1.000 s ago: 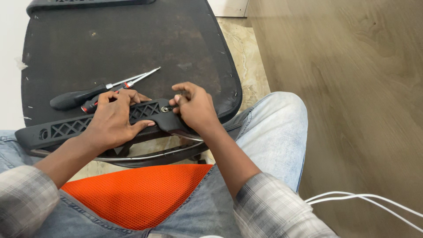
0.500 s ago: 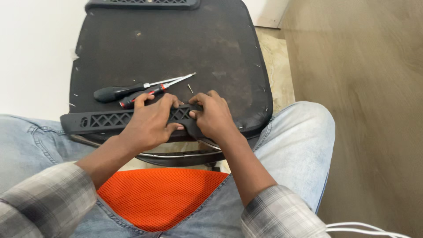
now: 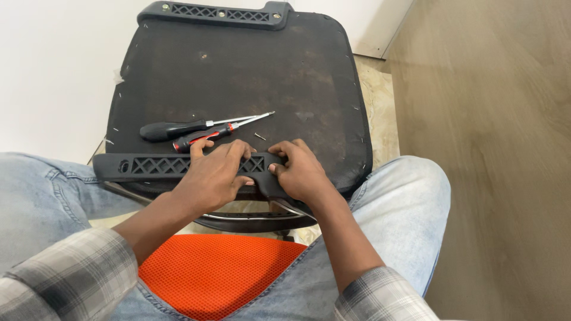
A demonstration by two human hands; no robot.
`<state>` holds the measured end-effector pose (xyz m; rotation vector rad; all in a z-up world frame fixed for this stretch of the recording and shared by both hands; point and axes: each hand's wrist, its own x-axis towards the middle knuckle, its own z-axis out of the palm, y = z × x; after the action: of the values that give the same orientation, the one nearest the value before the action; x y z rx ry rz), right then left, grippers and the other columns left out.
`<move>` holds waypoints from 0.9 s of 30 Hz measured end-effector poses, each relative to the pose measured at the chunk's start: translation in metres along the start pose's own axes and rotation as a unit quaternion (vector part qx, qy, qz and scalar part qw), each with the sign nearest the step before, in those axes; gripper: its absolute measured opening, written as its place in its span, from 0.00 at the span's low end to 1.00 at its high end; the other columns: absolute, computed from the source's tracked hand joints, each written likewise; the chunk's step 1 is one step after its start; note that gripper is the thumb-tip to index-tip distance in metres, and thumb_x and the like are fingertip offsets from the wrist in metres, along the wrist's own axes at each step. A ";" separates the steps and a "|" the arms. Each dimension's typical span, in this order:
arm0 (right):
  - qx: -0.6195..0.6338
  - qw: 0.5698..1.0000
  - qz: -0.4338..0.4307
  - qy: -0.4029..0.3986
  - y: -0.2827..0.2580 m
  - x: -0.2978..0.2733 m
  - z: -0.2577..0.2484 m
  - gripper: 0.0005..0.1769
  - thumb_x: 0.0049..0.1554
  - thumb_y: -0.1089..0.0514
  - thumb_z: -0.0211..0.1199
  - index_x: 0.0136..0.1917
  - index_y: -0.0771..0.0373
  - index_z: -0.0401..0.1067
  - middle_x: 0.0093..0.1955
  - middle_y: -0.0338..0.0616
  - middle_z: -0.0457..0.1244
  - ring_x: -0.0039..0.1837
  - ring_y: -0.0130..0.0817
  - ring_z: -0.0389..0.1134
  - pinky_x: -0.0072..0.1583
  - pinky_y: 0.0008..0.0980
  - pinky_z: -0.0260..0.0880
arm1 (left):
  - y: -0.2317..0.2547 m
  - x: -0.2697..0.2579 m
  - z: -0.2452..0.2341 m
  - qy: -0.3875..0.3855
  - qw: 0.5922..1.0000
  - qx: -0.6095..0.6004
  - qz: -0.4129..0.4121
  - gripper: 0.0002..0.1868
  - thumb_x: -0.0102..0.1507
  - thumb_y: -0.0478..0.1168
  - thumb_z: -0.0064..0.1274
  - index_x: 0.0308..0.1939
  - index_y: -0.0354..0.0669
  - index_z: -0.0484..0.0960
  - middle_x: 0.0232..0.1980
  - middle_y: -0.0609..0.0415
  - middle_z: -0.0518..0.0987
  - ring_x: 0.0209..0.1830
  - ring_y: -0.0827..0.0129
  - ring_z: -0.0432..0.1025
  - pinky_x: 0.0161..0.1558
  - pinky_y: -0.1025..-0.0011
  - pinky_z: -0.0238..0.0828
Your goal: The person assembles a chair by attaching a plastic armrest to the metal frame using screws and a screwdriver. They position the armrest, insert screws, and tighten them to secure the part.
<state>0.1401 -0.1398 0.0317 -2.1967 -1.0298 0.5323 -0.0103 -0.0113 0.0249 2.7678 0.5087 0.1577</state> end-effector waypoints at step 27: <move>0.117 0.992 0.036 -0.025 0.030 0.000 -0.013 0.18 0.56 0.56 0.63 0.59 0.61 0.76 0.52 0.48 0.73 0.55 0.39 0.74 0.58 0.36 0.73 | 0.043 0.043 -0.051 -0.198 0.962 0.188 -0.021 0.34 0.56 0.51 0.67 0.63 0.52 0.71 0.58 0.60 0.76 0.65 0.66 0.69 0.64 0.57 0.58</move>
<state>0.1636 -0.1596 0.0204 -2.0264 -0.8679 0.7080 0.0355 -0.0189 0.0890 3.0286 0.5326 -0.5494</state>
